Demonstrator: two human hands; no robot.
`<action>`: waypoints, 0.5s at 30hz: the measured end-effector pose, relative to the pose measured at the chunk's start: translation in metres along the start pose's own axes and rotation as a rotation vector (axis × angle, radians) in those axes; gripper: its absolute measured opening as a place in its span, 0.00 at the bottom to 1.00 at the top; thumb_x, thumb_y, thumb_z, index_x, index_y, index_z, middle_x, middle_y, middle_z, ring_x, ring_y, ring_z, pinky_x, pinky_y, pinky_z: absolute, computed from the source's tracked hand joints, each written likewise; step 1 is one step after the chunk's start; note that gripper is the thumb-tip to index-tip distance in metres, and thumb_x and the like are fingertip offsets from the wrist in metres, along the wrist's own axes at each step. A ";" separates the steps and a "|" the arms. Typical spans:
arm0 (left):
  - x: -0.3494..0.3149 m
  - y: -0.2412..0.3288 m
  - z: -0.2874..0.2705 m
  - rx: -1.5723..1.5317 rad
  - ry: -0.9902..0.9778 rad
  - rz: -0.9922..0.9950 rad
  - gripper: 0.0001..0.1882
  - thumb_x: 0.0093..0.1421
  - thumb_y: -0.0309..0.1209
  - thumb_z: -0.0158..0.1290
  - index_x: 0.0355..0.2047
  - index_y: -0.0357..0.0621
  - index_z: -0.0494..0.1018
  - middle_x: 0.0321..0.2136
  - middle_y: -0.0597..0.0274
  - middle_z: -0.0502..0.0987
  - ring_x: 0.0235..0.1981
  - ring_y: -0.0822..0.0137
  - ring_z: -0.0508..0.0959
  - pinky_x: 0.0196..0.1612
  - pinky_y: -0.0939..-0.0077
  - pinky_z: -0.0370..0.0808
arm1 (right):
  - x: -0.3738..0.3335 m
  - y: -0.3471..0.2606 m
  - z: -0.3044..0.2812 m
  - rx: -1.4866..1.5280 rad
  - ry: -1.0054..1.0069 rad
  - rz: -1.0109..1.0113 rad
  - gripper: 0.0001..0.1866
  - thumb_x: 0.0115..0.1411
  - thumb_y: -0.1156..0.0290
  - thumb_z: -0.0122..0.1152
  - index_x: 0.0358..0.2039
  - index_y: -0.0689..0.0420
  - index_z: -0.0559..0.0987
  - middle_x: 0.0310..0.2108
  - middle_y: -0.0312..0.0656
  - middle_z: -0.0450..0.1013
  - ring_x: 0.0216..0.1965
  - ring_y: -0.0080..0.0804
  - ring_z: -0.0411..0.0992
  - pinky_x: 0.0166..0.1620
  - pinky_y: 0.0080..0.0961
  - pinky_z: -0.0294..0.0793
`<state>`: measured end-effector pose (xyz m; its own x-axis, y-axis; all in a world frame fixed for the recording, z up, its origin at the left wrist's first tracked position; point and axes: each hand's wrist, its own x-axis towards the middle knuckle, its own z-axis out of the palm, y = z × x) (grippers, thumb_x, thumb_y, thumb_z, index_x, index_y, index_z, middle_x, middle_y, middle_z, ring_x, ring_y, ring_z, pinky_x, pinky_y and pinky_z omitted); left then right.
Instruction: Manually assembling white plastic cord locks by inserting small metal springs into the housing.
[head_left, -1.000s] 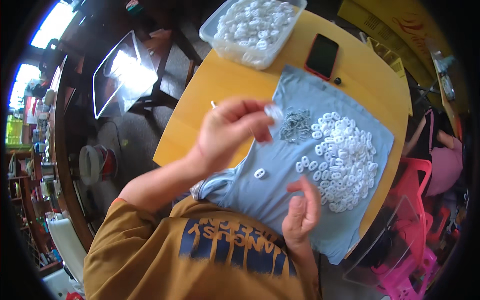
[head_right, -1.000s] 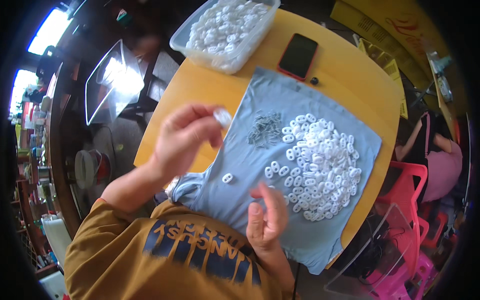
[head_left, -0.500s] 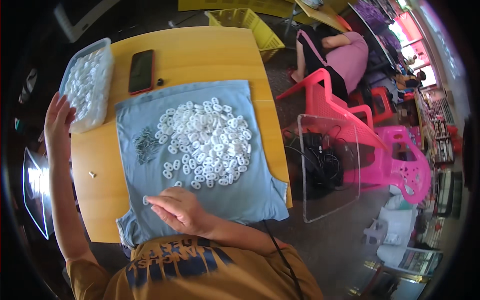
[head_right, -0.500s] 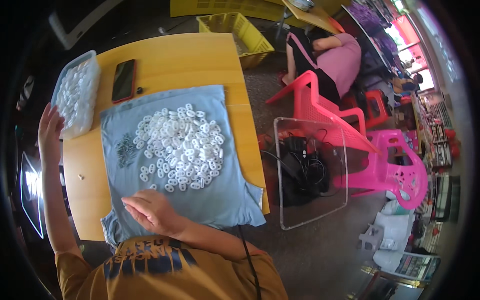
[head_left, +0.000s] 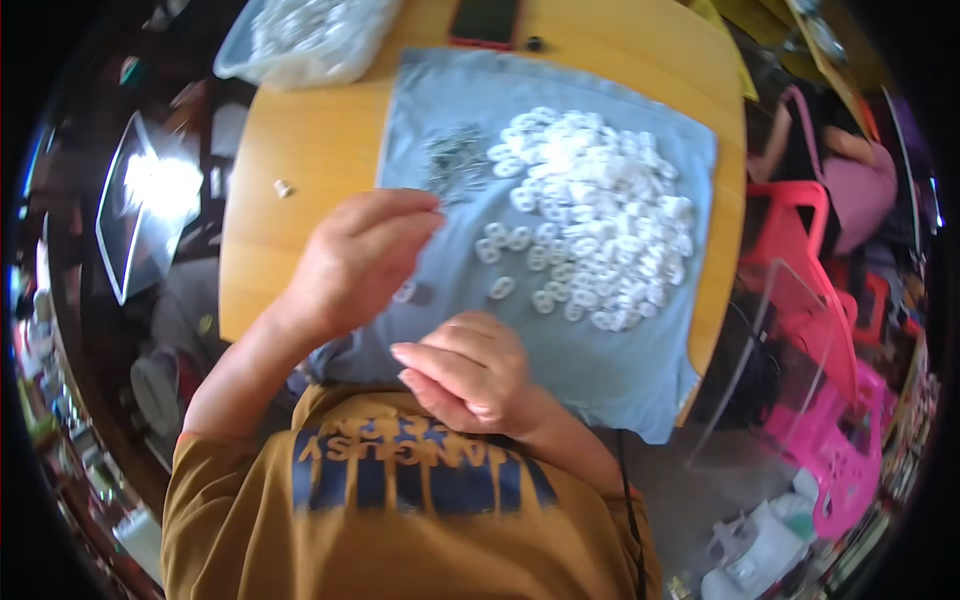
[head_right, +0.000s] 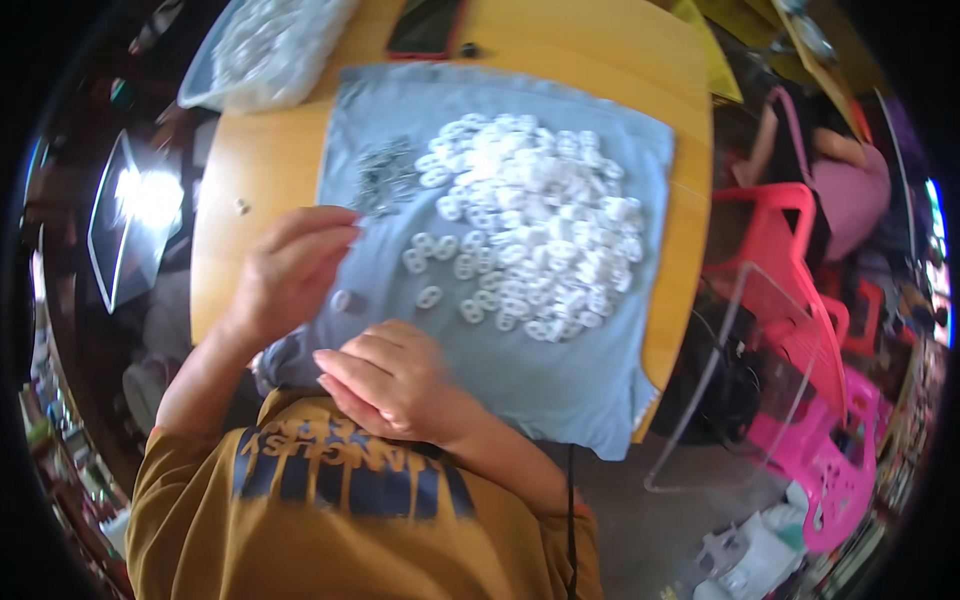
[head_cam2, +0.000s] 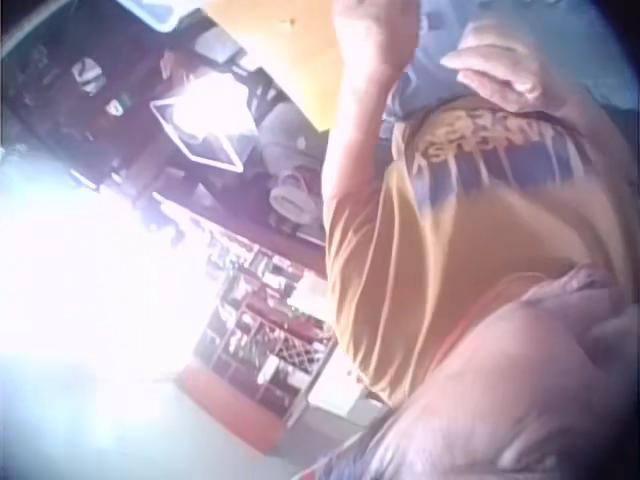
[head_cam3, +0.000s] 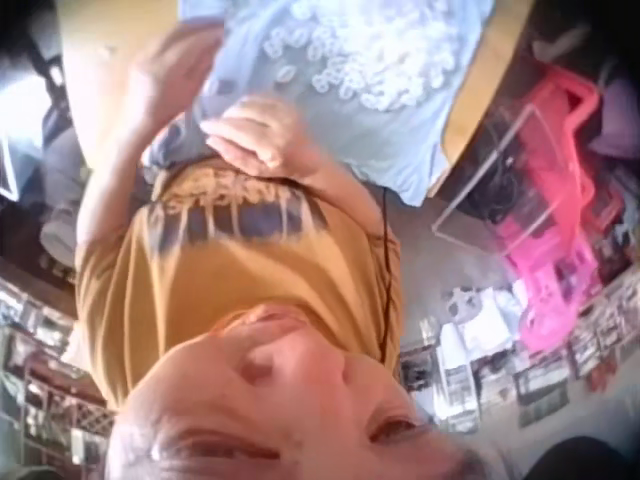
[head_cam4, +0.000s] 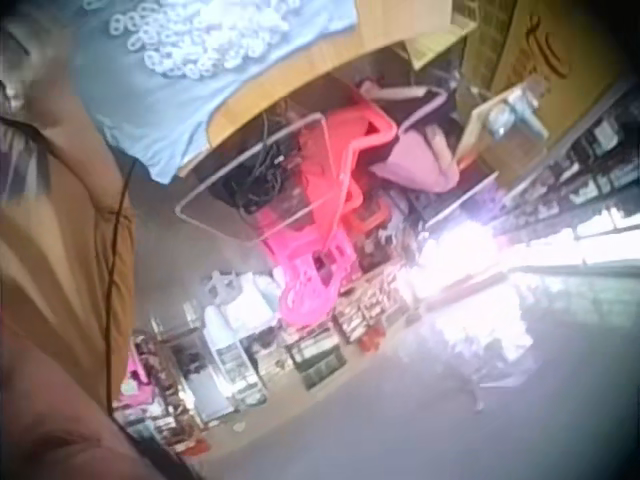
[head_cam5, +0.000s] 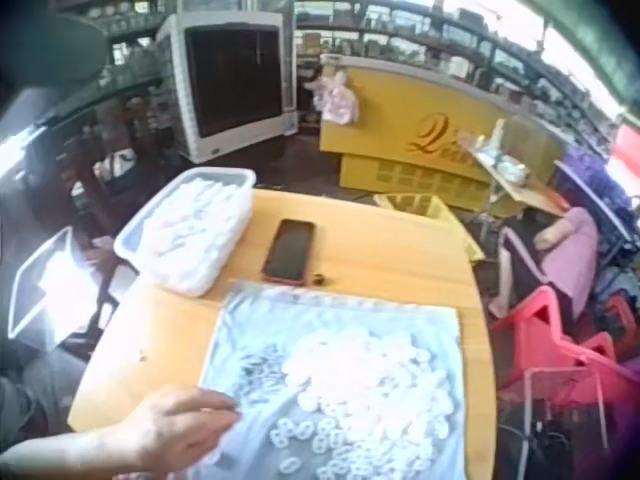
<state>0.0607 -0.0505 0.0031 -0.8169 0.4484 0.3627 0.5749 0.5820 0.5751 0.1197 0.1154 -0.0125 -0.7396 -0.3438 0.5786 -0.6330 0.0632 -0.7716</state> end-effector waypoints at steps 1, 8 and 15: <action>-0.004 0.001 0.004 -0.007 -0.028 0.010 0.18 0.39 0.18 0.54 0.35 0.40 0.74 0.37 0.54 0.74 0.36 0.55 0.75 0.38 0.67 0.73 | -0.002 0.001 0.001 0.003 -0.033 0.003 0.09 0.45 0.78 0.61 0.30 0.62 0.77 0.21 0.39 0.71 0.19 0.33 0.67 0.23 0.26 0.65; -0.010 0.007 0.019 0.116 -0.187 0.162 0.15 0.44 0.28 0.52 0.35 0.42 0.73 0.39 0.61 0.74 0.40 0.60 0.74 0.41 0.68 0.71 | -0.003 0.005 0.005 0.032 -0.067 -0.010 0.10 0.44 0.79 0.61 0.30 0.62 0.76 0.21 0.39 0.70 0.20 0.33 0.67 0.24 0.26 0.66; 0.012 0.001 0.021 0.116 -0.042 0.105 0.14 0.41 0.23 0.54 0.31 0.43 0.74 0.34 0.61 0.74 0.36 0.61 0.74 0.38 0.69 0.71 | -0.003 0.001 0.003 0.010 -0.106 0.036 0.11 0.44 0.78 0.62 0.31 0.60 0.76 0.21 0.38 0.70 0.21 0.32 0.68 0.25 0.26 0.67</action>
<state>0.0520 -0.0303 -0.0073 -0.7508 0.5373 0.3842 0.6605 0.6037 0.4465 0.1217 0.1137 -0.0162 -0.7334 -0.4389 0.5192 -0.6033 0.0681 -0.7946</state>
